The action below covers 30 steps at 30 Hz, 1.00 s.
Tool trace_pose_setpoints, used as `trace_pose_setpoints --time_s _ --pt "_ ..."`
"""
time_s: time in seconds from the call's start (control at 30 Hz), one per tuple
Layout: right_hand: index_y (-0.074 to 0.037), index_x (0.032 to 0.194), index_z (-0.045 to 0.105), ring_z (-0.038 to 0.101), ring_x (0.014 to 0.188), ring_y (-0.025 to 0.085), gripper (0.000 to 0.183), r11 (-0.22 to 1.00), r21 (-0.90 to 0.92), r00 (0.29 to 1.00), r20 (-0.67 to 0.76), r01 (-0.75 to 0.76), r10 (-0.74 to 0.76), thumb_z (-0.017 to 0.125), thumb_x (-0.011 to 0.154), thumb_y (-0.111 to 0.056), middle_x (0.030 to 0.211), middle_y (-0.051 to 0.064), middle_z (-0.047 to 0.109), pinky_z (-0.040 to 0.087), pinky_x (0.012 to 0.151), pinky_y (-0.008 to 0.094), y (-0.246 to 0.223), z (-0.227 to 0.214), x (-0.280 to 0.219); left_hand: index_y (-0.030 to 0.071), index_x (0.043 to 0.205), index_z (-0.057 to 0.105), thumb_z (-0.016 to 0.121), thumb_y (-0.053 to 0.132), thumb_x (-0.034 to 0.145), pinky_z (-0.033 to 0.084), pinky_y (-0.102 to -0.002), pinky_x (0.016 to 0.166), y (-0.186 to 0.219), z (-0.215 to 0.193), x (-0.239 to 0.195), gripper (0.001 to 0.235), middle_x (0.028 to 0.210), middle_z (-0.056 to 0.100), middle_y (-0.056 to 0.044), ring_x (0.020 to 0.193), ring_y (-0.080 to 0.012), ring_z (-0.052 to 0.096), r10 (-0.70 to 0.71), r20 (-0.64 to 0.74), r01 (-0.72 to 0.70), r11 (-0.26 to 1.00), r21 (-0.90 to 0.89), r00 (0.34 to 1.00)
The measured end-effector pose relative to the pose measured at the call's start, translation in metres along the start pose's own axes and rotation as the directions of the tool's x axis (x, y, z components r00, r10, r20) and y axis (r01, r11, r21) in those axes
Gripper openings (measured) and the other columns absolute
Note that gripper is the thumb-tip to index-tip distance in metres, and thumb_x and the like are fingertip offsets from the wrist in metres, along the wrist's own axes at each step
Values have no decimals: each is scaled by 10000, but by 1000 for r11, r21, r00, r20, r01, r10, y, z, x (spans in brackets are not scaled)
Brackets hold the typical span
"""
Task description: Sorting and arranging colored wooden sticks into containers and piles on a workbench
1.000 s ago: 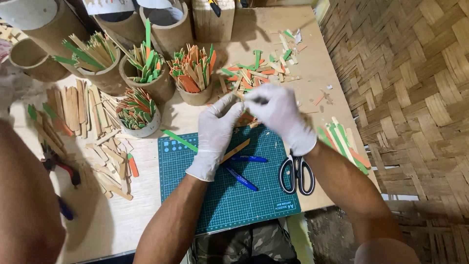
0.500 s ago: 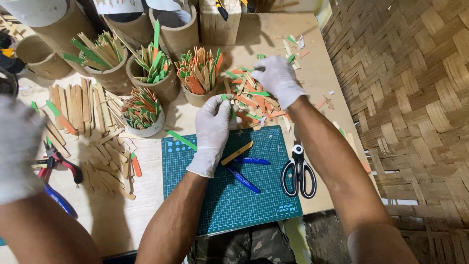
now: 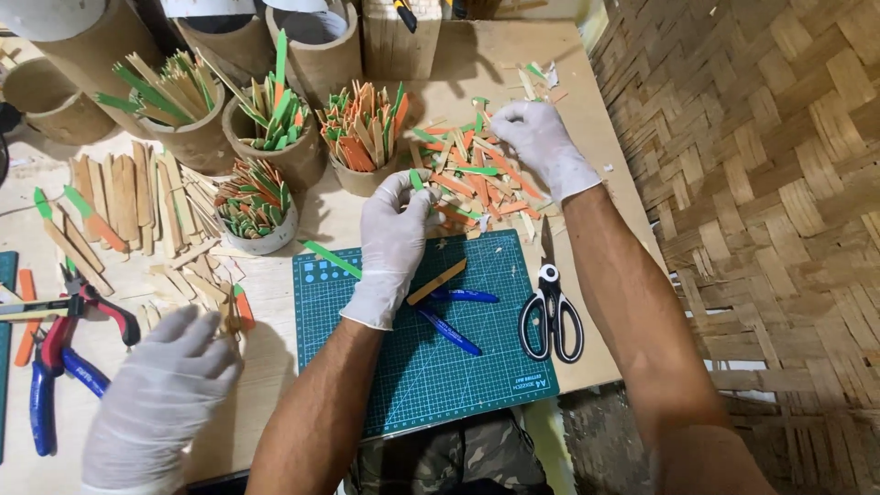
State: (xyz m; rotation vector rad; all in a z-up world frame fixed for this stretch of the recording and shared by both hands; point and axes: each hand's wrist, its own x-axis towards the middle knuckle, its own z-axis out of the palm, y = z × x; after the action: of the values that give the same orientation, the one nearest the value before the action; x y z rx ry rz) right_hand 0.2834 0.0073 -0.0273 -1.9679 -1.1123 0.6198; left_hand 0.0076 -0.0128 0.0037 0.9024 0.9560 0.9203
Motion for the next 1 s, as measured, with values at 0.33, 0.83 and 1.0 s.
trace_pose_setpoints --time_s 0.33,0.83,1.0 --pt "-297 1054 790 711 1056 287 292 846 -514 986 142 144 -81 785 770 -363 1016 20 781 563 941 471 -23 -3 -66 33 1068 731 630 54 862 658 -294 579 9 1 -4 230 830 723 -122 622 -165 697 47 -15 -47 999 8 999" --pt "-402 1010 768 722 962 211 218 892 -451 994 -110 -36 -15 744 801 -458 929 -59 757 578 871 410 -19 -12 -68 69 975 735 618 76 835 567 -231 524 23 3 -8 183 794 726 -77 598 -135 695 104 -55 -101 993 56 993" --pt "-299 945 801 735 926 247 263 897 -442 995 91 1 44 841 691 -354 853 -16 766 578 869 430 -20 -6 -78 86 940 731 627 91 831 533 -208 514 23 3 -6 152 785 728 -62 601 -130 701 137 -43 -134 988 72 990"
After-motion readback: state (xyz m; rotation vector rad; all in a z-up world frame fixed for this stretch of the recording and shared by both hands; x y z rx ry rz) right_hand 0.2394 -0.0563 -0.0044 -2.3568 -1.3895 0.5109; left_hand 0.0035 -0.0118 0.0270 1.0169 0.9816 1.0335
